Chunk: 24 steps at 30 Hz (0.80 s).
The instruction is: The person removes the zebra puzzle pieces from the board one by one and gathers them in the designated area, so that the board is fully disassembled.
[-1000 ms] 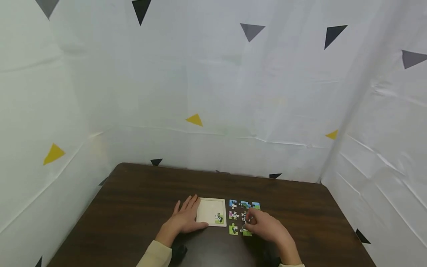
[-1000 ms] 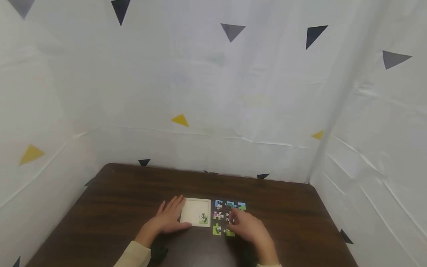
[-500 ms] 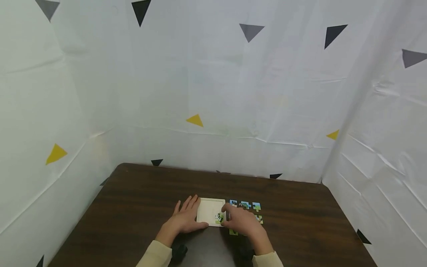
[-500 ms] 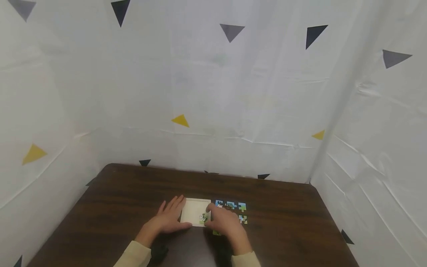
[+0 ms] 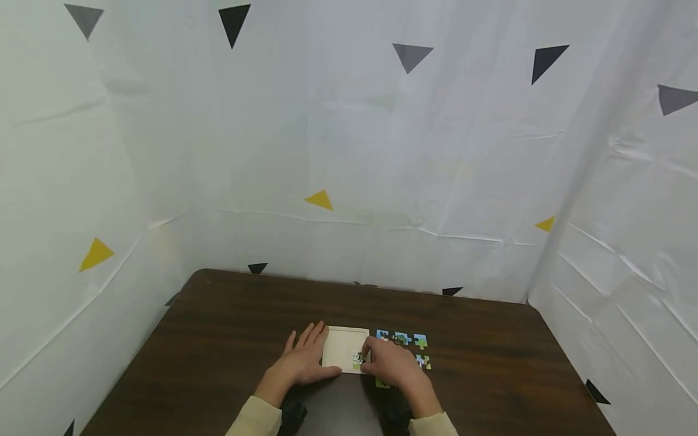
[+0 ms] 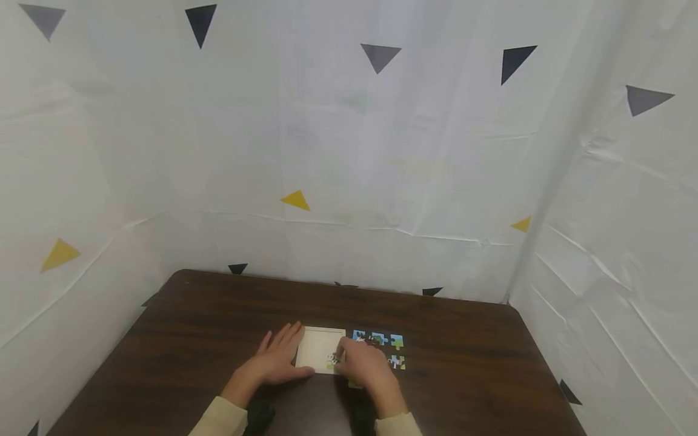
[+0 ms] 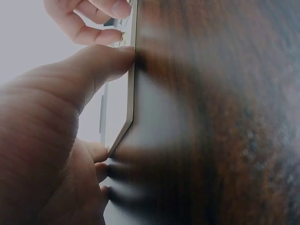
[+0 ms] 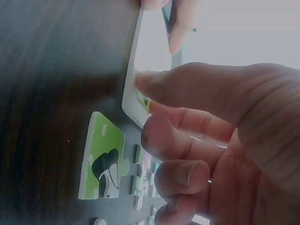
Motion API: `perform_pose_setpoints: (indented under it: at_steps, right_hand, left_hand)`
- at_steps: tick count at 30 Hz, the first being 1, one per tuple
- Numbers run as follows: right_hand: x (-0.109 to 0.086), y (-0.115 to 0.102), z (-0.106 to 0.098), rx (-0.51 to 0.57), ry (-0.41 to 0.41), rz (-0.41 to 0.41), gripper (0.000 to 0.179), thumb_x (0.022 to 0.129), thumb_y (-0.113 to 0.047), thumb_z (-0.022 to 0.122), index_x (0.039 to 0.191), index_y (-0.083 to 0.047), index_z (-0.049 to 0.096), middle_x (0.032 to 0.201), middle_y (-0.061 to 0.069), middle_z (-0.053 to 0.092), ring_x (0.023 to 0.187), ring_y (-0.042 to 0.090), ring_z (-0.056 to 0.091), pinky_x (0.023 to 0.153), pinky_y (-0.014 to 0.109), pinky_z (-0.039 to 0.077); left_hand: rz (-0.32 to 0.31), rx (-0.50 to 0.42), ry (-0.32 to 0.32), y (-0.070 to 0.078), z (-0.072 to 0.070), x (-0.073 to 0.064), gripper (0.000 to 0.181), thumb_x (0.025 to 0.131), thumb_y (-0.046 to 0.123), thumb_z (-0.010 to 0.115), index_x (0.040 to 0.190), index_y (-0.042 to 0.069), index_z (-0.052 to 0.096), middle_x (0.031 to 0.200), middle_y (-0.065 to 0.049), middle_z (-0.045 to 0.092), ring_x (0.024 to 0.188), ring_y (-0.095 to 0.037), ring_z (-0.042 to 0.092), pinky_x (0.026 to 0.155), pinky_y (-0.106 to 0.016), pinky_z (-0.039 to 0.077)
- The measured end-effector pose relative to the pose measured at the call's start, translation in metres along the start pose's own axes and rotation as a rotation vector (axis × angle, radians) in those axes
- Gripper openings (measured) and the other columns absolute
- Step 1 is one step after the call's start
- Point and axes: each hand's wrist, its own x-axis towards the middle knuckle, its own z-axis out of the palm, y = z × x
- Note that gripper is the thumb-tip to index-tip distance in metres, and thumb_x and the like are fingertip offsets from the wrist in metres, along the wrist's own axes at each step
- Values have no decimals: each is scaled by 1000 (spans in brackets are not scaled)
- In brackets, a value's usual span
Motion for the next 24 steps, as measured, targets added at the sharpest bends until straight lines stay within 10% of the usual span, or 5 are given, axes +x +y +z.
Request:
perform_pose_setpoints:
  at_steps: [24]
  right_hand:
    - [-7,3,-8,122,-9,-69,11,105,-22,70,107,-17,61,82,-3,57,63,14,51,55,34,38]
  left_hand:
    - [0,19,-14,2,-3,-3,115,90,76,70,171,7,27,180,-13,21,168,-37,16,131,-72,5]
